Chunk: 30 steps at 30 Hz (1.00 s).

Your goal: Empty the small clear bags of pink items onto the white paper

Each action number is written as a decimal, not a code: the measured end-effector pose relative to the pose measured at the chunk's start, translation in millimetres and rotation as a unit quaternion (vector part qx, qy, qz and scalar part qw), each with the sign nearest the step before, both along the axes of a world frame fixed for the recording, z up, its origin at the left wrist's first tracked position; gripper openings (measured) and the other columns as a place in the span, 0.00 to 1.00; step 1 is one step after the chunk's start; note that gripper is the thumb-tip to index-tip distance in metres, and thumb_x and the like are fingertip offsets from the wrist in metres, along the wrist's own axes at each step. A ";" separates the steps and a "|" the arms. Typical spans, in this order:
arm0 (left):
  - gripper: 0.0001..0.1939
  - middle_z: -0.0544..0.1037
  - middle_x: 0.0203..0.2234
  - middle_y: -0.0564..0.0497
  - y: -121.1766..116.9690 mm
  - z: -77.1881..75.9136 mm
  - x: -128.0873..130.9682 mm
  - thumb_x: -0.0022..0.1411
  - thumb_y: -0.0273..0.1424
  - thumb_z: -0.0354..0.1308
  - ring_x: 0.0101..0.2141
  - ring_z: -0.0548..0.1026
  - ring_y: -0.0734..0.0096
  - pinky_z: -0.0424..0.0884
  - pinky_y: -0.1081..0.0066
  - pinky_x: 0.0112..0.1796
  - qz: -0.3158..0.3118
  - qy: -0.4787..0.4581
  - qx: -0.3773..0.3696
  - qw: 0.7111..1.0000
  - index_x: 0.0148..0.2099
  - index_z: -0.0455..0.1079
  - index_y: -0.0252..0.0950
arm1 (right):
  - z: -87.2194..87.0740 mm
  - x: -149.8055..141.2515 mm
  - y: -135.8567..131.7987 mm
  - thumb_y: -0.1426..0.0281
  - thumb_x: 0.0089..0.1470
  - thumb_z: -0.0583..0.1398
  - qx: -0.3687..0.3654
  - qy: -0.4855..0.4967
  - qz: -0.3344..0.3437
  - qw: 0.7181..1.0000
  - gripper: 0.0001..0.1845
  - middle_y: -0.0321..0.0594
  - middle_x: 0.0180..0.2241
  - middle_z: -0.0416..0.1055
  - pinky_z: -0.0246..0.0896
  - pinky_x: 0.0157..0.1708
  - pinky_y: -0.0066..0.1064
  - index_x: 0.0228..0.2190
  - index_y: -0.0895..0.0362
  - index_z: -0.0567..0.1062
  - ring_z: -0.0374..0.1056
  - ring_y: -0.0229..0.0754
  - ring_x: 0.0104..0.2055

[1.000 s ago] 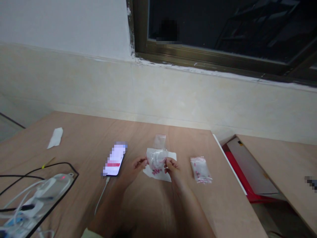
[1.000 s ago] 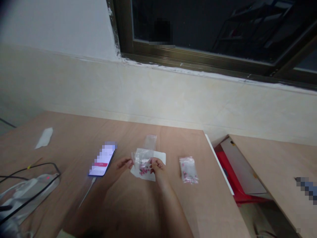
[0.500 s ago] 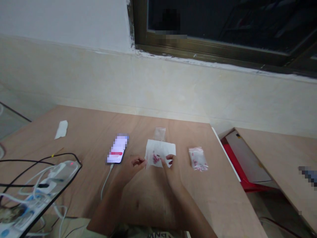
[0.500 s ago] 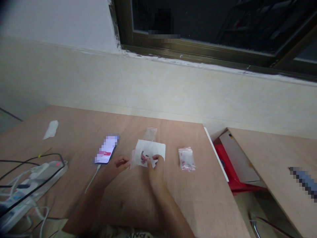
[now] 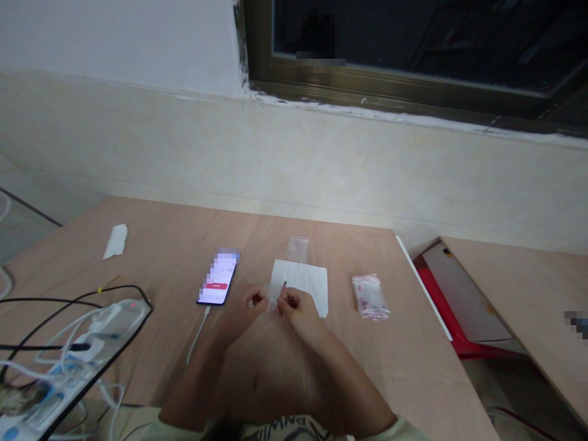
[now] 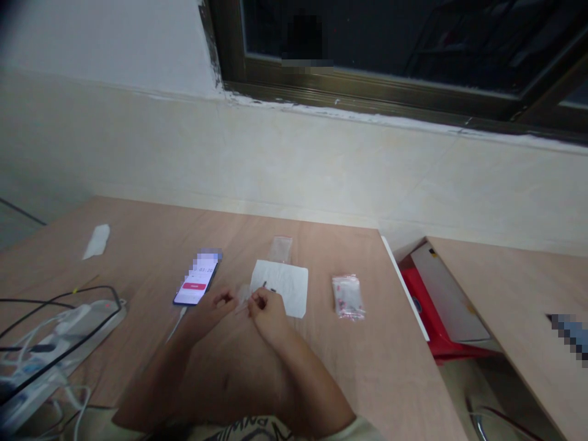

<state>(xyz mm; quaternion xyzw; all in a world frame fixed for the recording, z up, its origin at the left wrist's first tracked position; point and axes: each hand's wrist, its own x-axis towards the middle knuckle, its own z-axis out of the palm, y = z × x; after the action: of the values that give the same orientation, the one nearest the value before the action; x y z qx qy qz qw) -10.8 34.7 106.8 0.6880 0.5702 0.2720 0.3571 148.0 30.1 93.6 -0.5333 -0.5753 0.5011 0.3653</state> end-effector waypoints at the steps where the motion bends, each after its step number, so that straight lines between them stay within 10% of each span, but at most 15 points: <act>1: 0.08 0.64 0.18 0.57 2.1 -1.1 -1.4 0.50 0.28 0.49 0.24 0.64 0.73 0.62 0.74 0.27 0.028 0.025 0.017 0.999 0.20 0.59 0.36 | -0.8 0.2 0.1 0.70 0.43 0.53 -0.004 -0.005 -0.011 1.000 0.09 0.31 0.15 0.57 0.46 0.23 0.26 0.15 0.56 0.61 0.54 0.35 0.21; 5: 0.02 0.67 0.21 0.55 5.9 -7.5 -4.0 0.47 0.26 0.50 0.26 0.67 0.71 0.66 0.71 0.30 0.023 0.083 0.076 0.993 0.24 0.61 0.36 | 2.6 -3.7 -2.9 0.74 0.40 0.52 -0.013 -0.007 -0.004 1.000 0.07 0.30 0.15 0.57 0.46 0.22 0.25 0.14 0.56 0.61 0.54 0.33 0.20; 8: 0.16 0.71 0.38 0.47 3.8 -8.0 -1.9 0.47 0.25 0.51 0.41 0.69 0.65 0.67 0.64 0.42 -0.072 0.047 0.095 0.992 0.41 0.64 0.35 | 9.4 -7.9 -7.1 0.75 0.40 0.52 -0.009 0.005 0.029 1.000 0.07 0.30 0.15 0.57 0.46 0.22 0.25 0.14 0.57 0.61 0.53 0.32 0.20; 17: 0.20 0.68 0.49 0.48 -10.7 2.5 -9.2 0.54 0.27 0.48 0.50 0.65 0.66 0.59 0.66 0.53 -0.180 0.001 -0.055 0.982 0.51 0.60 0.35 | -5.0 0.6 -13.1 0.72 0.42 0.53 -0.067 0.020 -0.027 0.997 0.11 0.30 0.13 0.58 0.47 0.20 0.24 0.12 0.57 0.62 0.54 0.32 0.19; 23: 0.27 0.67 0.51 0.45 -21.8 -3.9 -8.0 0.49 0.36 0.58 0.51 0.64 0.60 0.61 0.65 0.52 -0.121 0.033 -0.071 0.990 0.52 0.58 0.36 | -28.9 5.8 -14.1 0.61 0.46 0.53 -0.110 0.092 -0.005 0.990 0.14 0.33 0.15 0.62 0.47 0.19 0.25 0.17 0.57 0.66 0.53 0.32 0.17; 30: 0.25 0.68 0.49 0.45 -19.9 -17.2 -11.3 0.51 0.35 0.57 0.51 0.64 0.61 0.58 0.62 0.53 -0.043 0.068 -0.050 0.996 0.50 0.60 0.34 | -59.4 26.2 22.3 0.74 0.43 0.57 0.043 -0.232 -0.139 0.962 0.06 0.44 0.31 0.68 0.55 0.35 0.29 0.27 0.61 0.72 0.63 0.41 0.35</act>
<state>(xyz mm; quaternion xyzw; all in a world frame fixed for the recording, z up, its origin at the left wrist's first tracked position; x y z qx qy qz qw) -22.1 14.8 89.5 0.7101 0.5759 0.1803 0.3626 174.2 52.4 34.2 -0.6938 -0.5851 0.2827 0.3103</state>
